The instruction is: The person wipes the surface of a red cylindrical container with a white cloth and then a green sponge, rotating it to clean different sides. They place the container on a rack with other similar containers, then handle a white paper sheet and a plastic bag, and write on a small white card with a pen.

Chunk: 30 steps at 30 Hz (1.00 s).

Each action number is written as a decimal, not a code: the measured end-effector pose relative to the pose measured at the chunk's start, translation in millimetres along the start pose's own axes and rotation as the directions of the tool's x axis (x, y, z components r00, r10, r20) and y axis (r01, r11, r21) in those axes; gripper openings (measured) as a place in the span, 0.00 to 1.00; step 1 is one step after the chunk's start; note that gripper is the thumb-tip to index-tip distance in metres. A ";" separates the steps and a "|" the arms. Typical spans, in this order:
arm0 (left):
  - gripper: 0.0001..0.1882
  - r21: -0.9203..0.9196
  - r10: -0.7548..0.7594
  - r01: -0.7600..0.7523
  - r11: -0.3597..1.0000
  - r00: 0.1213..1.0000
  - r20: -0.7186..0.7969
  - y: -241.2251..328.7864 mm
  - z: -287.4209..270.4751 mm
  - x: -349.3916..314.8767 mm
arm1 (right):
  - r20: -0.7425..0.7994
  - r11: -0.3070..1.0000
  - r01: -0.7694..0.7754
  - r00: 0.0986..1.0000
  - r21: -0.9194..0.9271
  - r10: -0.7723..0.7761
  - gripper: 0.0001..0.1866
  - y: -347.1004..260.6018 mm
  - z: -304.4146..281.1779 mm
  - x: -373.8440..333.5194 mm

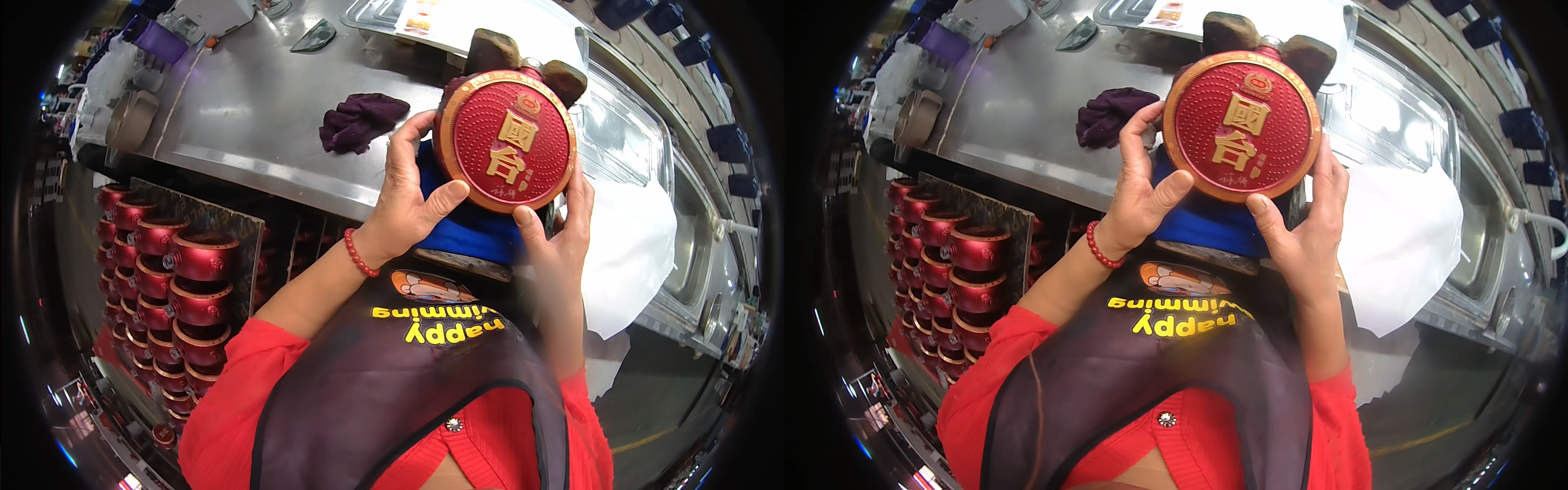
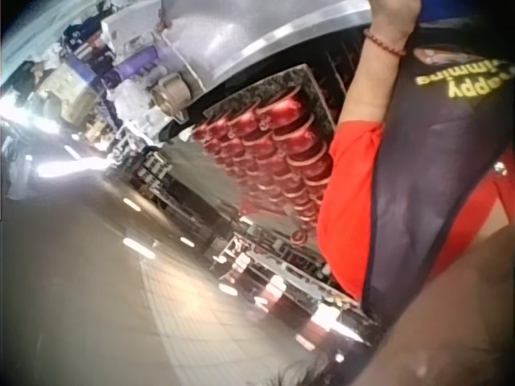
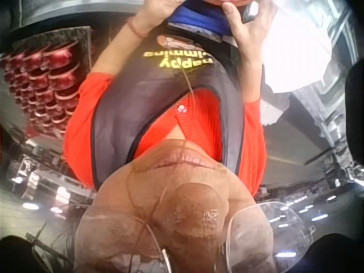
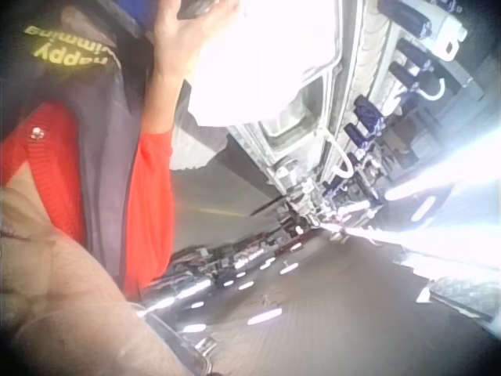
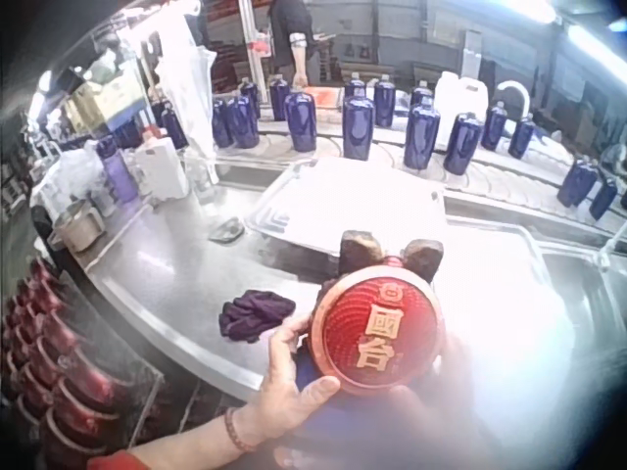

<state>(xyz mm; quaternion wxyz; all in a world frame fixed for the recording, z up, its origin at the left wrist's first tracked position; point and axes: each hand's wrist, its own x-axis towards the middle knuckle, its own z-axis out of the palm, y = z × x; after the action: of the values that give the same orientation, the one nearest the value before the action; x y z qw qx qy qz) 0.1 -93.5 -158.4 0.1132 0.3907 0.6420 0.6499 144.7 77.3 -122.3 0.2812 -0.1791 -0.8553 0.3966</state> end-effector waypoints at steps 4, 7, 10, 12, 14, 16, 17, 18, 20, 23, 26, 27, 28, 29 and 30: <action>0.46 0.054 0.015 -0.014 0.998 1.000 -0.009 -1.9 0.1 -0.9 | 0.015 0.999 0.012 1.000 -0.034 -0.012 0.50 0.7 -1.1 0.2; 0.48 0.069 0.027 -0.024 0.997 0.999 -0.046 -3.1 1.0 -0.6 | 0.023 1.000 0.004 1.000 -0.025 -0.004 0.50 1.5 -1.6 0.0; 0.48 0.077 0.044 -0.042 0.996 0.999 -0.020 -3.8 0.3 0.0 | 0.026 1.000 -0.006 1.000 -0.006 0.006 0.50 1.6 -1.1 -0.1; 0.48 0.072 0.028 -0.027 0.997 0.999 -0.017 -3.8 -0.2 0.2 | 0.025 1.000 0.001 1.000 -0.013 -0.001 0.50 1.6 -0.8 -0.3; 0.48 0.081 0.028 -0.026 0.996 0.999 -0.020 -3.4 -0.8 0.2 | 0.024 1.000 -0.003 1.000 -0.005 0.003 0.51 1.8 -0.8 -0.3; 0.49 0.110 0.030 -0.028 0.994 0.999 -0.015 -2.9 -1.2 0.1 | 0.031 1.000 -0.018 0.999 0.009 0.018 0.52 2.3 -1.1 0.0; 0.49 0.111 0.031 -0.029 0.993 0.999 -0.018 -2.7 -1.2 0.2 | 0.028 1.000 0.001 1.000 -0.004 0.000 0.53 2.4 -1.1 0.1; 0.49 0.124 0.032 -0.029 0.992 0.999 -0.017 -2.6 -1.3 0.3 | 0.036 1.000 0.021 0.999 -0.021 -0.021 0.54 2.5 -1.2 0.4; 0.49 0.114 0.022 -0.020 0.993 1.000 -0.019 -2.7 -1.1 0.9 | 0.042 0.997 0.051 0.998 -0.055 -0.049 0.55 2.0 -0.8 0.5; 0.48 0.046 0.002 0.000 0.999 0.999 -0.043 -3.5 -0.5 2.4 | 0.035 0.994 0.045 0.999 -0.095 -0.041 0.57 -0.6 0.7 0.1; 0.47 0.021 0.003 -0.002 1.000 0.998 -0.062 -4.0 0.2 3.5 | 0.033 0.993 0.005 0.999 -0.115 -0.001 0.56 -4.0 1.4 0.0; 0.47 0.039 0.006 -0.004 0.999 0.999 -0.040 -4.0 0.4 3.7 | 0.033 0.993 0.008 0.999 -0.122 -0.004 0.56 -4.8 1.4 0.0; 0.46 0.042 0.010 -0.009 0.999 0.999 -0.040 -4.0 0.4 3.7 | 0.034 0.992 0.012 0.999 -0.129 -0.007 0.56 -5.3 1.4 0.2; 0.46 0.059 0.013 -0.010 0.998 0.999 -0.043 -3.9 0.8 3.7 | 0.035 0.992 0.011 0.999 -0.129 -0.007 0.56 -5.6 1.3 0.4; 0.46 0.063 0.019 -0.015 0.998 0.998 -0.066 -3.8 1.2 3.6 | 0.036 0.992 0.011 0.999 -0.128 -0.006 0.56 -5.5 1.3 0.6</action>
<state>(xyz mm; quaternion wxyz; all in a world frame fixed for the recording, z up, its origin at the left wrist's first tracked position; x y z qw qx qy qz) -2.9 -89.8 -160.8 0.0740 0.3773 0.6620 0.6434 142.9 73.4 -118.5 0.2554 -0.1862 -0.8847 0.3427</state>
